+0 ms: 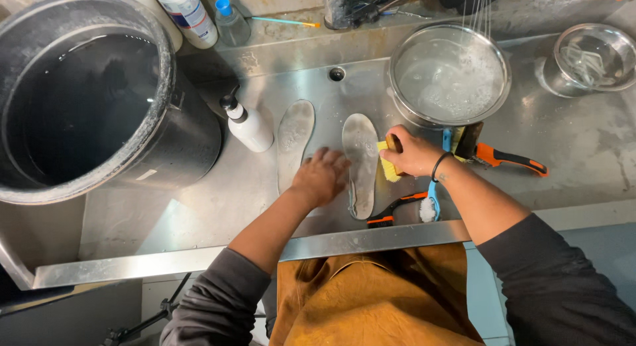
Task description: The person cleans a pair of white shoe insoles in a sink. They apply a liquid from a pump bottle, scrub the insoles with a sponge, rinse the sponge in a bowl of soapy water, and wipe the insoles with a blue cloth.
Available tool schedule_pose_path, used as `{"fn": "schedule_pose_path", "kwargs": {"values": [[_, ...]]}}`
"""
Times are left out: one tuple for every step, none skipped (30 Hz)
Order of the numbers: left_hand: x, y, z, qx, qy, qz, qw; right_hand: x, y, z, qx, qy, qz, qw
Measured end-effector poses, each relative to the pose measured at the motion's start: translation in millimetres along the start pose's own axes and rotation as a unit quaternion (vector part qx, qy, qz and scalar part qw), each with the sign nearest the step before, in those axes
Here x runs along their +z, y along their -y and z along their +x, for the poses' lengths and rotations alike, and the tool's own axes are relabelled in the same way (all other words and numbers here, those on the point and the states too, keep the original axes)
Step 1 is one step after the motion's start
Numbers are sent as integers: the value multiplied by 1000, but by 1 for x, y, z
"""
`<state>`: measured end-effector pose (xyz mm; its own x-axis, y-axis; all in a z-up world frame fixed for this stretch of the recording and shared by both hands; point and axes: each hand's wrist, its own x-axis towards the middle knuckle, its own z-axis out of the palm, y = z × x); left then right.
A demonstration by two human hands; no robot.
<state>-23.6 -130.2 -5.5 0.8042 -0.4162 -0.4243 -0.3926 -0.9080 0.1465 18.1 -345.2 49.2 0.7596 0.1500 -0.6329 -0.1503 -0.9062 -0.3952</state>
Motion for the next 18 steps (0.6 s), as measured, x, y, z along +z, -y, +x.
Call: {"fn": "schedule_pose_path", "kwargs": {"values": [[4,-4,-2,0,2,-3,1000,4,-3,5,2,3,-2,1000],[8,-8,-3,34,12,8,999,9,-6,11,-12,31,-8,999],[11,-10,-4,69,21,20,997,13,-9,18,-24,58,-13,998],[3,-9,-2,71,22,18,997,15,-11,17,-21,59,-13,998],[-4,-9,0,49,54,52,996,18,-15,16,-83,65,-3,994],[-11,-9,2,26,86,86,992,21,-19,15,-145,70,7,987],[-6,-1,8,27,88,83,992,36,-30,30,-142,73,6,987],[-1,7,13,16,79,64,995,51,-42,44,-200,100,61,973],[3,14,19,5,69,45,997,64,-54,59,-257,124,115,951],[11,19,26,5,69,43,997,68,-53,59,-256,125,115,952],[19,25,31,7,42,39,998,72,-51,61,-265,175,96,943],[27,32,35,9,15,35,999,77,-48,62,-273,225,78,932],[18,29,27,8,15,35,999,71,-46,61,-274,226,77,932],[10,25,19,40,-12,0,999,66,-45,59,-266,249,16,931],[1,21,12,72,-41,-35,996,59,-44,58,-256,271,-46,927],[8,23,16,71,-42,-35,996,54,-46,60,-257,271,-47,927],[14,23,20,117,-11,-75,990,50,-49,62,-251,278,-73,924],[21,23,25,163,20,-115,980,46,-54,63,-245,285,-98,921]]}}
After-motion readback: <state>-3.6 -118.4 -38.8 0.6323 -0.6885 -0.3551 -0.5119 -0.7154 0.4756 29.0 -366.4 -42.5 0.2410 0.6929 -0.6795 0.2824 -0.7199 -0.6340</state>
